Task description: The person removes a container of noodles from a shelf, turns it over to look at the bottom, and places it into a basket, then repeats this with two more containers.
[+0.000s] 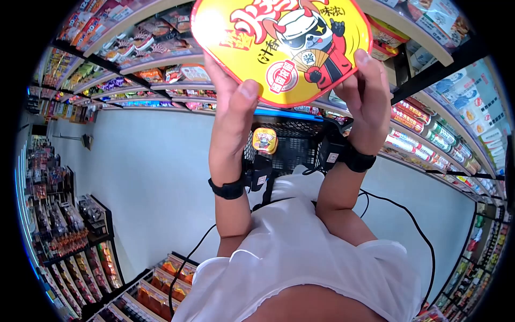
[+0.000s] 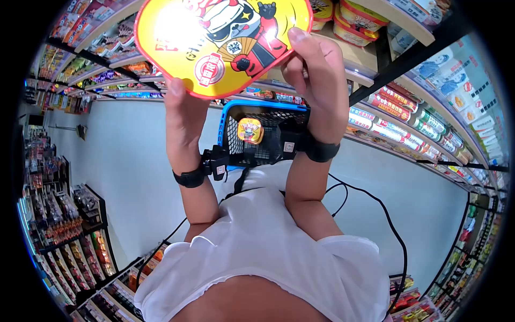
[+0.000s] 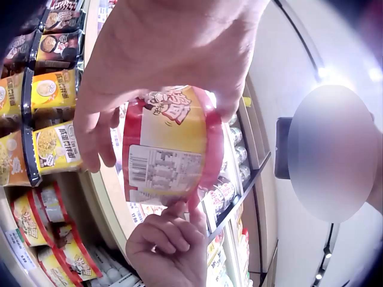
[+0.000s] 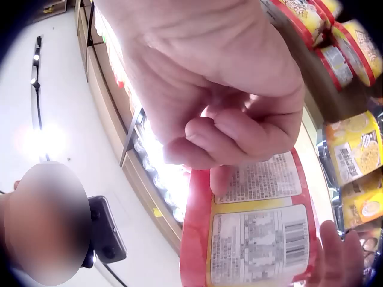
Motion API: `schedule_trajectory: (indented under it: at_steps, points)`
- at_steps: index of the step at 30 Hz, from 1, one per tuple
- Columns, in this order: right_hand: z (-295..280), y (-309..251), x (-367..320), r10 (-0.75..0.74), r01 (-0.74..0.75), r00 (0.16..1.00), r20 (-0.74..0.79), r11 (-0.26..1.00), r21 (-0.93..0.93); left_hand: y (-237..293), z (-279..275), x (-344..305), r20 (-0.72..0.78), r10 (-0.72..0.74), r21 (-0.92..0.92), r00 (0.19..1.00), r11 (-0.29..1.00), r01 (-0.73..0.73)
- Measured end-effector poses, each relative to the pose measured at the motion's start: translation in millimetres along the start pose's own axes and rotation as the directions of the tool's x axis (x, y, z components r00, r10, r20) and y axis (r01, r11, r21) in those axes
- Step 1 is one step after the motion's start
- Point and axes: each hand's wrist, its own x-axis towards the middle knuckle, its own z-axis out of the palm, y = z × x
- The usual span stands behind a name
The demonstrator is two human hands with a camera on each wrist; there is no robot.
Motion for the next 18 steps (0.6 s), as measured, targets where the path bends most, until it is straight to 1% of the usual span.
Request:
schedule_trajectory:
  at_steps: [1,2,4,5,6,8,9,12,13,16,18]
  points:
    - [5.0,-1.3,0.9,-0.006,0.006,1.0,-0.017,1.0,0.003,3.0,-1.0,-3.5,-0.012,0.04,0.0,0.999,0.999,-0.04]
    - [10.4,3.2,-0.8,-0.001,0.001,0.999,-0.036,1.0,0.009,6.7,2.5,-9.3,-0.072,0.066,-0.001,0.995,0.998,-0.066]
    - [17.6,12.8,-2.6,-0.052,0.052,0.997,-0.065,0.999,-0.003,19.5,12.2,-22.5,-0.169,0.047,0.049,0.985,0.998,-0.039]
    - [18.4,15.4,-6.3,-0.002,-0.001,0.999,-0.048,0.997,-0.071,17.7,13.1,-21.4,-0.15,0.14,0.079,0.979,0.989,-0.129]
    - [17.8,16.4,-4.4,0.018,-0.023,0.999,-0.031,0.989,-0.149,17.3,11.3,-23.3,-0.168,0.141,0.089,0.976,0.988,-0.128]
    - [22.5,21.0,-0.7,-0.02,0.02,1.0,0.006,0.993,-0.12,15.5,10.7,-25.7,-0.185,0.153,0.103,0.971,0.985,-0.136]
    - [27.7,24.2,-2.5,-0.027,0.028,0.999,0.019,0.995,-0.096,13.0,10.8,-26.8,-0.217,0.152,0.092,0.964,0.987,-0.135]
    - [40.6,27.6,-3.0,-0.03,0.028,0.999,-0.026,0.997,-0.068,7.6,5.9,-33.6,-0.249,0.031,-0.068,0.968,0.996,-0.05]
    - [39.3,30.1,-2.2,-0.039,0.039,0.999,0.007,0.998,-0.039,7.8,7.9,-34.5,-0.294,0.037,-0.058,0.955,0.997,-0.056]
    - [25.1,45.4,5.0,-0.111,0.059,0.974,0.198,0.966,0.25,8.7,11.2,-33.7,-0.305,0.16,0.109,0.939,0.985,-0.132]
    - [23.9,42.9,1.0,-0.012,-0.011,0.995,0.1,0.975,0.221,15.5,19.5,-32.0,-0.326,0.188,0.132,0.927,0.98,-0.152]
